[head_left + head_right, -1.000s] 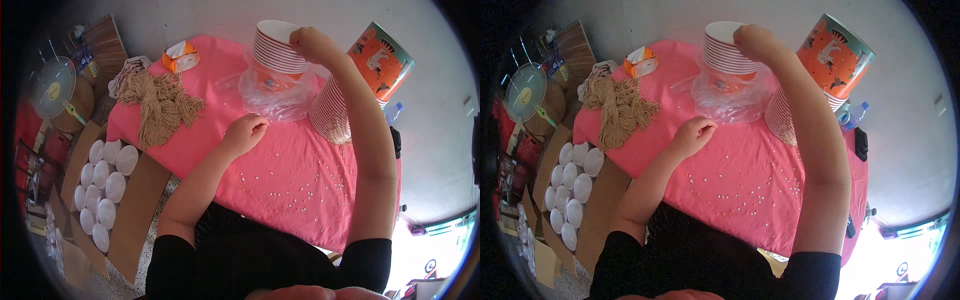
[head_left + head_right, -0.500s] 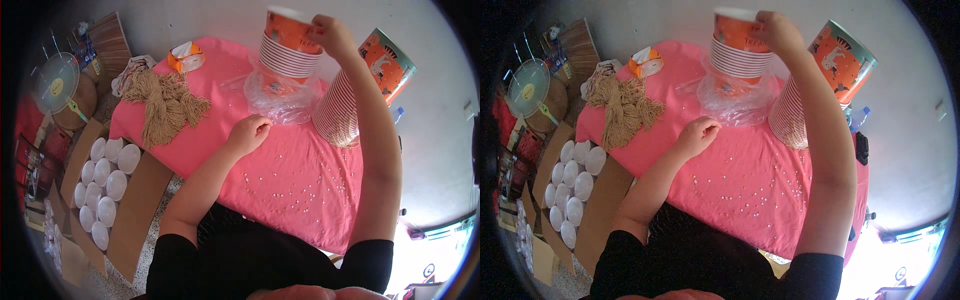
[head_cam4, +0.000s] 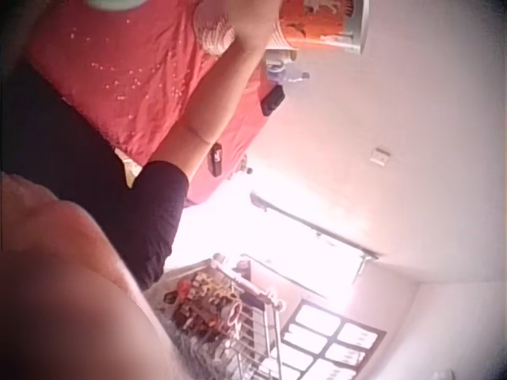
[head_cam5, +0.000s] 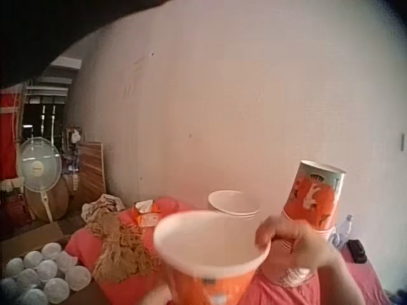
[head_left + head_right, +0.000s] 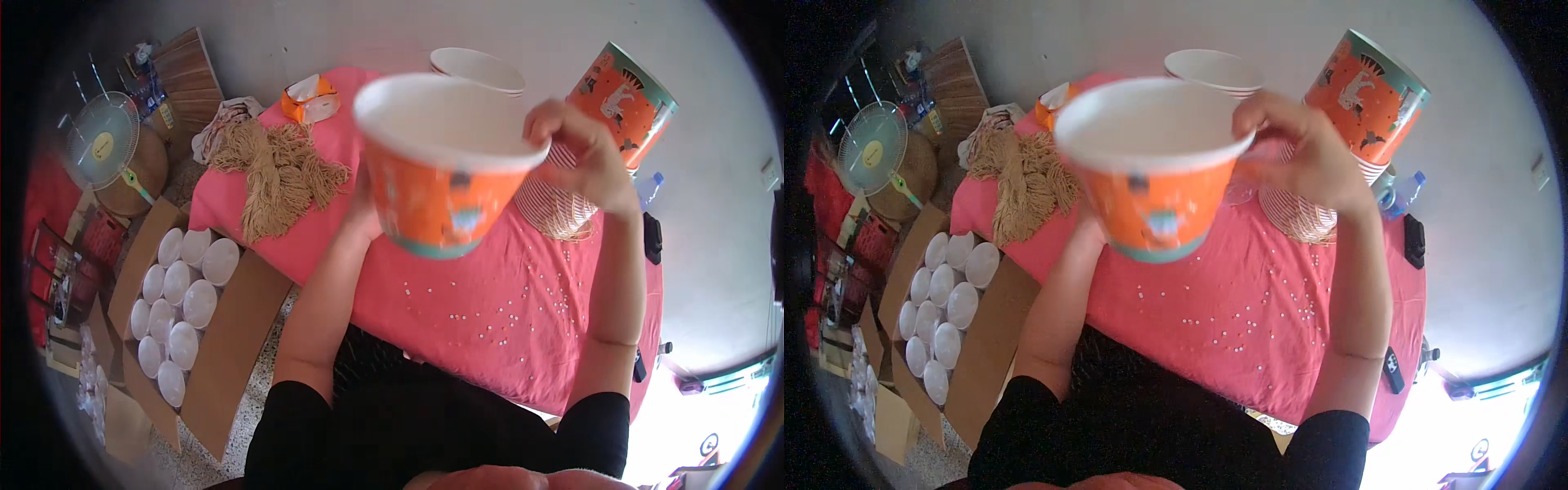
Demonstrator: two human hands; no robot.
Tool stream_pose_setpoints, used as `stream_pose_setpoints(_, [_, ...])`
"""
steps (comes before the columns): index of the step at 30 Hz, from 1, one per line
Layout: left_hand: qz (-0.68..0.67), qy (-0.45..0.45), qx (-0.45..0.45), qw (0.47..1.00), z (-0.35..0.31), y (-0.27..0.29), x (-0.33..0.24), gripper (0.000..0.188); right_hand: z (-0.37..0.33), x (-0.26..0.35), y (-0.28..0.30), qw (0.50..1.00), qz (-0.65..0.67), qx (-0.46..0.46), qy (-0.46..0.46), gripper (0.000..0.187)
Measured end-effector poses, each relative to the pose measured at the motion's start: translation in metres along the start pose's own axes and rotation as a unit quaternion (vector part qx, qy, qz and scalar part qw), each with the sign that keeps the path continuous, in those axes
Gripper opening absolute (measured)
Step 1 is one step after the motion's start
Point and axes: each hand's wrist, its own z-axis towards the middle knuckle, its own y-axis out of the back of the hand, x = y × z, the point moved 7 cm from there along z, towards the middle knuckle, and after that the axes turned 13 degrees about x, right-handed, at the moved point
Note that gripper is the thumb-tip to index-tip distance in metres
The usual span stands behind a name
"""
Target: Tying elastic strings to decorated paper cups for packaging assembly.
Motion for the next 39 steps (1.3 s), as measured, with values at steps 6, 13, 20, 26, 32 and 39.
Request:
stream_pose_setpoints(6, [0.032, 0.056, 0.126, 0.990, -0.004, 0.020, 0.021, 0.083, -0.022, 0.002, -0.025, 1.000, -0.010, 0.023, 0.006, 0.030])
stream_pose_setpoints(13, [0.175, 0.096, 0.256, 0.946, -0.011, 0.019, 0.035, 0.109, -0.049, -0.040, -0.024, 0.990, 0.092, -0.057, -0.096, 0.029])
stream_pose_setpoints(20, [0.371, -0.093, 0.191, 0.904, -0.015, -0.043, -0.002, 0.122, -0.045, -0.025, -0.028, 0.981, -0.048, -0.122, -0.144, 0.020])
stream_pose_setpoints(26, [0.692, -0.260, 0.072, 0.669, -0.036, -0.080, -0.020, 0.114, -0.015, -0.040, -0.088, 0.949, 0.293, -0.065, -0.098, 0.038])
stream_pose_setpoints(32, [0.747, -0.268, 0.041, 0.607, -0.045, -0.087, -0.026, 0.104, -0.026, -0.064, -0.081, 0.908, 0.373, -0.148, -0.117, 0.022])
stream_pose_setpoints(39, [0.650, -0.307, 0.073, 0.691, -0.037, -0.078, -0.024, 0.098, -0.029, -0.068, -0.082, 0.918, 0.349, -0.117, -0.149, 0.015])
